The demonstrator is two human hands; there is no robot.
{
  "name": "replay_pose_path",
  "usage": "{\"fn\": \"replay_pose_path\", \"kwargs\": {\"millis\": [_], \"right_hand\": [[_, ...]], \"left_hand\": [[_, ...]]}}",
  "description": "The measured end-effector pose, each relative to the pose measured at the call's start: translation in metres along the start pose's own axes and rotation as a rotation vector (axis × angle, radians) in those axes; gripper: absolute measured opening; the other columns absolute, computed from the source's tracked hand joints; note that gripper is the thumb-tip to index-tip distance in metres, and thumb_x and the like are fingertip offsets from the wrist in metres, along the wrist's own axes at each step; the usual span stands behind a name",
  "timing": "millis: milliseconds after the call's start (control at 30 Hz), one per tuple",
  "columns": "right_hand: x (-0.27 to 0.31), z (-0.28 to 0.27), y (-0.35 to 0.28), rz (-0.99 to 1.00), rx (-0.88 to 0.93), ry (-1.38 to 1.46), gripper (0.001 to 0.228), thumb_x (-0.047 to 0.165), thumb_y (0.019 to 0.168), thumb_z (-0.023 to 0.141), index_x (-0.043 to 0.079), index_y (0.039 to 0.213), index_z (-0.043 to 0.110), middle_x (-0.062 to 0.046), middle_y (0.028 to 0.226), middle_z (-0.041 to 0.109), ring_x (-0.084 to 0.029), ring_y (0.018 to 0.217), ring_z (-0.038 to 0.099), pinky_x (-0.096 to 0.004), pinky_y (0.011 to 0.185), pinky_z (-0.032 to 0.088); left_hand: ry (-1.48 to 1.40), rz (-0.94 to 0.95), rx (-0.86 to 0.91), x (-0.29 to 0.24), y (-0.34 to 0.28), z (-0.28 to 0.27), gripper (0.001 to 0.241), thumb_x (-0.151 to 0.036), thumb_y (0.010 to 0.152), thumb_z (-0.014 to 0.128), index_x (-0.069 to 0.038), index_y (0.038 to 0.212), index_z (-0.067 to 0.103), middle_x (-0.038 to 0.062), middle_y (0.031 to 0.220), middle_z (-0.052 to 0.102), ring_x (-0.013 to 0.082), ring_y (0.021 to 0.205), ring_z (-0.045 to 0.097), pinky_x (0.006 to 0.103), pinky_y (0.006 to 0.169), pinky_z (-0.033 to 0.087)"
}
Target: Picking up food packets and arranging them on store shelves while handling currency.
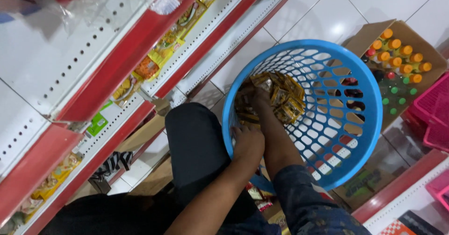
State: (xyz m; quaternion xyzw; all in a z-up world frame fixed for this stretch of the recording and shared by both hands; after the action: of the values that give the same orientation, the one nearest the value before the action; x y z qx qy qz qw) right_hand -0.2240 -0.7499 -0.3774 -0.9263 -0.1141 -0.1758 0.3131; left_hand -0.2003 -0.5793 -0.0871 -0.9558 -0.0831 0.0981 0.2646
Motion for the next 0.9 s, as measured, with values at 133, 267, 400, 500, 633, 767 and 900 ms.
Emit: {"fn": "replay_pose_path", "kwargs": {"millis": [133, 267, 400, 500, 633, 767, 900], "right_hand": [[-0.091, 0.071, 0.032, -0.279, -0.032, -0.337, 0.035, 0.031, 0.091, 0.070, 0.009, 0.117, 0.069, -0.015, 0.113, 0.070, -0.032, 0.098, 0.067, -0.044, 0.075, 0.055], [-0.117, 0.047, -0.002, -0.274, 0.086, -0.087, 0.020, 0.021, 0.082, 0.070, 0.009, 0.095, 0.078, -0.017, 0.099, 0.076, -0.034, 0.095, 0.073, -0.045, 0.081, 0.058], [-0.088, 0.011, -0.015, -0.203, 0.127, -0.129, 0.027, 0.031, 0.089, 0.069, 0.008, 0.102, 0.076, -0.020, 0.106, 0.074, -0.039, 0.099, 0.069, -0.049, 0.086, 0.055], [-0.071, 0.010, -0.026, -0.240, 0.014, 0.007, 0.048, 0.034, 0.085, 0.075, 0.003, 0.120, 0.064, -0.023, 0.115, 0.071, -0.042, 0.108, 0.066, -0.049, 0.091, 0.053], [-0.043, 0.019, -0.028, -0.270, -0.158, 0.124, 0.075, 0.035, 0.082, 0.086, 0.001, 0.137, 0.048, -0.029, 0.125, 0.063, -0.047, 0.116, 0.061, -0.049, 0.094, 0.050], [-0.018, 0.013, -0.038, -0.317, -0.184, 0.218, 0.075, 0.025, 0.085, 0.083, 0.003, 0.145, 0.043, -0.027, 0.123, 0.065, -0.045, 0.117, 0.063, -0.046, 0.097, 0.052], [-0.058, 0.046, -0.015, -0.140, -0.136, 0.164, 0.046, 0.022, 0.081, 0.076, 0.007, 0.121, 0.060, -0.020, 0.103, 0.074, -0.039, 0.105, 0.070, -0.045, 0.092, 0.055]], "left_hand": [[-0.085, -0.016, -0.170, -0.008, 0.030, 0.056, 0.018, -0.018, 0.089, 0.067, -0.007, 0.096, 0.077, 0.015, 0.104, 0.072, 0.0357, 0.103, 0.064, 0.0575, 0.093, 0.046], [-0.155, -0.083, 0.071, -0.009, 0.037, 0.074, 0.016, -0.015, 0.091, 0.066, -0.009, 0.096, 0.080, 0.013, 0.099, 0.076, 0.0336, 0.099, 0.069, 0.0542, 0.090, 0.050], [-0.118, -0.120, 0.103, -0.007, 0.036, 0.053, 0.021, -0.019, 0.090, 0.065, -0.009, 0.103, 0.078, 0.014, 0.109, 0.073, 0.0348, 0.101, 0.067, 0.0585, 0.086, 0.048], [0.046, -0.086, 0.182, -0.008, 0.034, 0.054, 0.026, -0.020, 0.088, 0.065, -0.008, 0.108, 0.076, 0.015, 0.112, 0.072, 0.0352, 0.104, 0.066, 0.0527, 0.086, 0.046], [-0.063, -0.170, 0.025, -0.007, 0.038, 0.067, 0.024, -0.019, 0.095, 0.061, -0.011, 0.109, 0.078, 0.013, 0.115, 0.074, 0.0317, 0.108, 0.068, 0.0516, 0.093, 0.045], [-0.011, -0.124, 0.214, -0.002, 0.027, 0.042, 0.026, -0.015, 0.095, 0.060, -0.012, 0.115, 0.077, 0.009, 0.114, 0.074, 0.0306, 0.108, 0.067, 0.0515, 0.092, 0.043], [0.065, -0.111, 0.180, -0.006, 0.035, 0.057, 0.032, -0.017, 0.085, 0.062, -0.013, 0.114, 0.076, 0.009, 0.116, 0.072, 0.0307, 0.112, 0.064, 0.0517, 0.102, 0.038]]}}
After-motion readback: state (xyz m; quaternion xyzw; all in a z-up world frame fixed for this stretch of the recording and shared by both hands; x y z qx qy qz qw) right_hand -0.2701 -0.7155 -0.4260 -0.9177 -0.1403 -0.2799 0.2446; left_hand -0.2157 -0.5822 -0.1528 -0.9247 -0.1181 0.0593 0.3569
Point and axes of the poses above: each hand's wrist, its own y-axis towards the middle knuckle, its own z-axis out of the palm, x = y × z, the point moved 4 cm from there along y, towards the middle knuckle
